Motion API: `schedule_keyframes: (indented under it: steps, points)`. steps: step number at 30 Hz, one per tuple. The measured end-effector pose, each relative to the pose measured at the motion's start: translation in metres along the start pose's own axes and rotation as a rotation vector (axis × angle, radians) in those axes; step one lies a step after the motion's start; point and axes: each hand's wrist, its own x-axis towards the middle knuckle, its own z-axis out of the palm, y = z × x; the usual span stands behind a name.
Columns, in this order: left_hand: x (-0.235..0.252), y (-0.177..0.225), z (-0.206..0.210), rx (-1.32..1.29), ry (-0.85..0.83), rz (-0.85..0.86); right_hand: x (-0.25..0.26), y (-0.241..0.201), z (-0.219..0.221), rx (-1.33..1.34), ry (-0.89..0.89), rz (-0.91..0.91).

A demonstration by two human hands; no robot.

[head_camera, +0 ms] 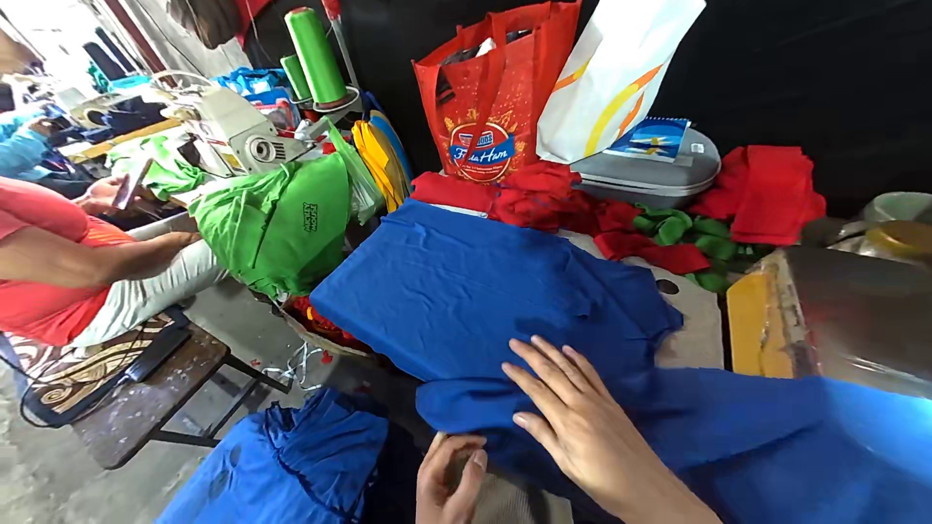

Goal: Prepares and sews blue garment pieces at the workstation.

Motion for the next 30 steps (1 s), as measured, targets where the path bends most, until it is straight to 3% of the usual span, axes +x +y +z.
schedule_keyframes:
  steps: [3,6,8,15,23,30]
  points:
    - [0.006,0.002,0.006,-0.435,0.143,-0.323,0.004,0.011,0.009,-0.024,-0.185,0.091]
    - [0.016,0.003,0.007,-0.726,0.252,-0.548,0.004,0.013,0.009,-0.007,-0.203,0.110]
    - [0.020,0.001,0.002,-0.834,0.231,-0.610,0.003,0.014,0.008,0.032,-0.180,0.114]
    - [0.029,0.002,-0.022,-0.895,0.115,-0.587,-0.009,0.030,0.018,0.312,0.095,0.084]
    - [0.045,-0.004,-0.048,-0.635,0.220,-0.391,-0.010,0.035,0.024,0.289,0.170,0.069]
    - [0.049,0.011,-0.059,-0.752,0.147,-0.384,-0.010,0.028,0.019,0.268,0.331,0.061]
